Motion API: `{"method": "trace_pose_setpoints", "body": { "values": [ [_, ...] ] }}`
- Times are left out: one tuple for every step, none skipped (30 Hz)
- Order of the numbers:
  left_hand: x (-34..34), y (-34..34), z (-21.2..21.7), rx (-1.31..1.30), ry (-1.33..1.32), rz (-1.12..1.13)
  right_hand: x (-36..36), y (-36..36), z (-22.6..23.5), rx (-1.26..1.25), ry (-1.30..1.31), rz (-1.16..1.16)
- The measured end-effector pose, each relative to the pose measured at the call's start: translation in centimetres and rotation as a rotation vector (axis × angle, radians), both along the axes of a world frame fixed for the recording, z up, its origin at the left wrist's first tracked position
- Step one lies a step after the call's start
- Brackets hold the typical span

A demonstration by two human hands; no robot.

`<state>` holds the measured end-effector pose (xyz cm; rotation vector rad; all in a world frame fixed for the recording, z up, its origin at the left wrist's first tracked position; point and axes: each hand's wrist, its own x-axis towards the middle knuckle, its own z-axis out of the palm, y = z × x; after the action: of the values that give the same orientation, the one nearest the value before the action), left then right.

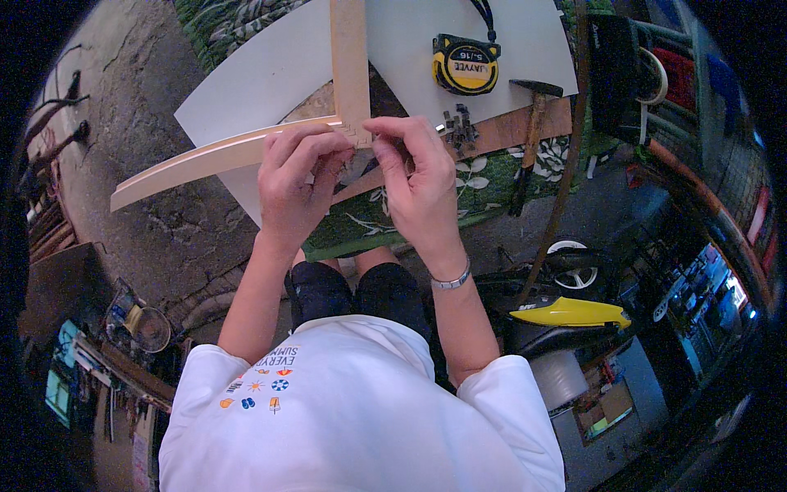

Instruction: The person assembles a wooden frame by hand, using a hammer to drive nails into the corners. They repeatedly position the frame pieces, insert nails, and hammer them in place while sitting on the floor.

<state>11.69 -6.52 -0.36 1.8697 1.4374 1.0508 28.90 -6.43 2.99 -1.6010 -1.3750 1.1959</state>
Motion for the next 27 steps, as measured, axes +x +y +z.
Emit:
{"method": "trace_pose_setpoints", "body": {
  "values": [
    [0.0, 0.0, 0.0, -0.014, -0.003, 0.005, 0.3, 0.2, 0.0, 0.034, -0.041, 0.067],
    [0.0, 0.0, 0.1, -0.022, 0.000, 0.006, 0.4, 0.3, -0.1, 0.038, -0.026, 0.087],
    [0.0, 0.0, 0.1, -0.029, 0.000, 0.003, 0.5, 0.4, -0.2, 0.042, -0.014, 0.104],
    [0.0, 0.0, 0.1, -0.036, 0.000, 0.001, 0.5, 0.4, -0.4, 0.046, -0.002, 0.120],
    [0.0, 0.0, 0.1, -0.036, -0.002, 0.002, 0.6, 0.5, -0.5, 0.040, 0.003, 0.124],
    [0.1, 0.0, 0.1, -0.035, -0.003, 0.003, 0.6, 0.6, -0.6, 0.034, 0.010, 0.128],
    [0.1, 0.0, 0.1, -0.035, -0.004, 0.005, 0.6, 0.7, -0.7, 0.028, 0.017, 0.132],
    [0.1, 0.0, 0.0, -0.033, -0.017, 0.011, 0.6, 0.7, -0.9, 0.034, 0.011, 0.138],
    [0.2, 0.0, -0.1, -0.030, -0.031, 0.018, 0.7, 0.8, -1.0, 0.041, 0.003, 0.145],
    [0.2, 0.0, -0.2, -0.028, -0.045, 0.025, 0.7, 0.8, -1.1, 0.048, -0.005, 0.151],
    [0.1, 0.0, -0.2, -0.029, -0.046, 0.022, 0.6, 0.8, -1.1, 0.038, -0.002, 0.149],
    [0.0, 0.0, -0.2, -0.031, -0.046, 0.019, 0.6, 0.7, -1.0, 0.028, 0.001, 0.147],
    [0.0, -0.1, -0.2, -0.033, -0.046, 0.017, 0.5, 0.7, -1.0, 0.018, 0.005, 0.145],
    [-0.1, -0.1, -0.1, -0.038, -0.051, 0.014, 0.6, 0.7, -1.0, 0.002, 0.013, 0.147],
    [-0.1, 0.0, -0.1, -0.042, -0.055, 0.011, 0.6, 0.6, -1.0, -0.013, 0.022, 0.150],
    [-0.1, 0.0, 0.0, -0.047, -0.060, 0.008, 0.6, 0.6, -1.0, -0.027, 0.030, 0.152],
    [-0.1, 0.0, 0.0, -0.044, -0.059, 0.007, 0.7, 0.7, -1.0, -0.011, 0.022, 0.152],
    [-0.1, 0.1, 0.0, -0.043, -0.058, 0.006, 0.7, 0.8, -1.1, 0.005, 0.014, 0.151],
    [-0.1, 0.1, 0.0, -0.042, -0.057, 0.004, 0.7, 0.8, -1.1, 0.021, 0.006, 0.150],
    [0.1, 0.1, -0.1, -0.023, -0.043, 0.030, 0.9, 0.7, -1.0, 0.044, -0.055, 0.073],
    [0.4, 0.0, -0.4, -0.004, -0.027, 0.061, 1.2, 0.4, -0.9, 0.066, -0.114, 0.002],
    [0.5, -0.1, -0.6, 0.015, -0.012, 0.091, 1.6, 0.0, -0.7, 0.088, -0.174, -0.070],
    [0.5, -0.1, -0.6, 0.012, 0.012, 0.087, 2.5, -0.6, -0.9, 0.139, -0.291, -0.171],
    [0.6, -0.2, -0.5, 0.010, 0.034, 0.081, 3.8, -1.3, -0.9, 0.152, -0.431, -0.248],
    [0.7, -0.2, -0.4, 0.009, 0.057, 0.082, 5.4, -2.0, -1.0, 0.166, -0.568, -0.320],
    [0.7, -0.2, -0.4, 0.018, 0.055, 0.080, 7.5, -2.9, -1.3, 0.114, -0.736, -0.330],
    [0.7, -0.1, -0.5, 0.026, 0.056, 0.075, 8.9, -3.5, -1.5, 0.114, -0.822, -0.333]
  ]
}}
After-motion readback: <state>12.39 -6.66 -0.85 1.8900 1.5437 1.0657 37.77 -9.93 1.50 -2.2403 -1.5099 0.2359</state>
